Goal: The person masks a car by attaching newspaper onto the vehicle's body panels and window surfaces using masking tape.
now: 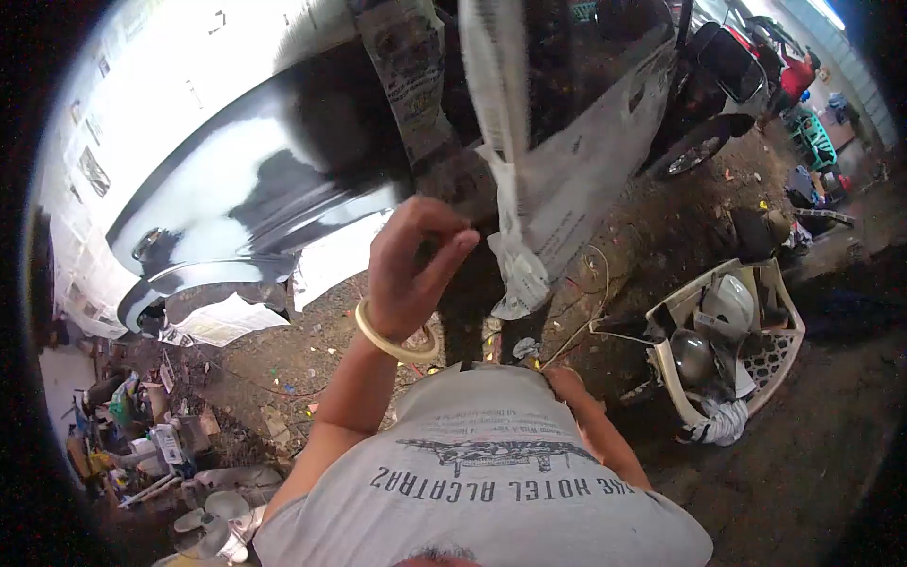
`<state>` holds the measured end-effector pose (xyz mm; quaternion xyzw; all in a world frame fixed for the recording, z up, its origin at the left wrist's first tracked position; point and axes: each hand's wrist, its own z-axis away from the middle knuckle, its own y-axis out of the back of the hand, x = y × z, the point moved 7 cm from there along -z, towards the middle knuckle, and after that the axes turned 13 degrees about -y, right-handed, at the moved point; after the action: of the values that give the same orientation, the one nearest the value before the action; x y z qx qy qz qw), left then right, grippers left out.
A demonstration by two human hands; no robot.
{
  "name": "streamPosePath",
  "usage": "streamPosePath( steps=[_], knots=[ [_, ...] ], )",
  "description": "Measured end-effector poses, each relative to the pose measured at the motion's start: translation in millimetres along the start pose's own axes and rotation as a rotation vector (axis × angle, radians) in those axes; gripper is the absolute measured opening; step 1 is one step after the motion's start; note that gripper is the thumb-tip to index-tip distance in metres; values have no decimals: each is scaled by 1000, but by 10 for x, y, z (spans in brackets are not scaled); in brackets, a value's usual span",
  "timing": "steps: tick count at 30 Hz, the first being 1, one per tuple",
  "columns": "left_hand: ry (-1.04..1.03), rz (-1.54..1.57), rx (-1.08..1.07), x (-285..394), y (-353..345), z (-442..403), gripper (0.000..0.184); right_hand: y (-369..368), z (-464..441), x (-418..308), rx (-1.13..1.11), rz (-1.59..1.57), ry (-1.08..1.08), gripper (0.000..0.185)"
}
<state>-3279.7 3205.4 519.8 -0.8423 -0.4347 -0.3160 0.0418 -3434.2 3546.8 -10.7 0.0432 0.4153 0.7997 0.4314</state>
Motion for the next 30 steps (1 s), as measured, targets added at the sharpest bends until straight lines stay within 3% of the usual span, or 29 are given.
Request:
streamPosePath(
  steps=[4, 7, 10, 12, 13, 15, 17, 18, 19, 22, 25, 28, 30],
  knots=[
    [36, -138, 194, 3, -322, -173, 22, -550, -122, 1283, -87, -50, -175, 26],
    [70, -101, 408, -160, -453, -68, 24, -662, -215, 2231, 6, -338, -153, 30],
    [98, 31, 520, -151, -624, -60, 30, -474, -301, 2665, 25, -120, -14, 32],
    [54, -282, 413, -29, -670, -91, 32, -488, -181, 2879, 36, 11, 56, 33],
    [70, -316, 425, -52, -648, -71, 30, -530, -86, 2933, 44, 69, 83, 33],
    [80, -378, 455, -42, -622, -55, 25, -314, -89, 2589, -278, 694, 139, 34],
    [140, -417, 490, 6, -587, -106, 20, 337, 147, 2010, -299, 642, 45, 31],
    [212, -434, 508, 8, -571, -93, 21, 253, 2, 2150, -77, 518, 78, 25],
    [94, -182, 633, -40, -581, -87, 26, 138, -244, 2324, 149, 399, 116, 20],
    [44, -71, 653, -101, -522, -84, 31, -107, -545, 2587, -46, -611, -330, 21],
    [96, -94, 658, -166, -428, -75, 21, -417, -636, 2407, 278, -27, 231, 29],
    [169, -224, 657, -158, -388, -98, 11, -384, -284, 2197, -30, 17, -26, 35],
    [115, -294, 581, -192, -294, -181, 9, -589, -295, 2424, -183, -90, -166, 26]
  ],
)
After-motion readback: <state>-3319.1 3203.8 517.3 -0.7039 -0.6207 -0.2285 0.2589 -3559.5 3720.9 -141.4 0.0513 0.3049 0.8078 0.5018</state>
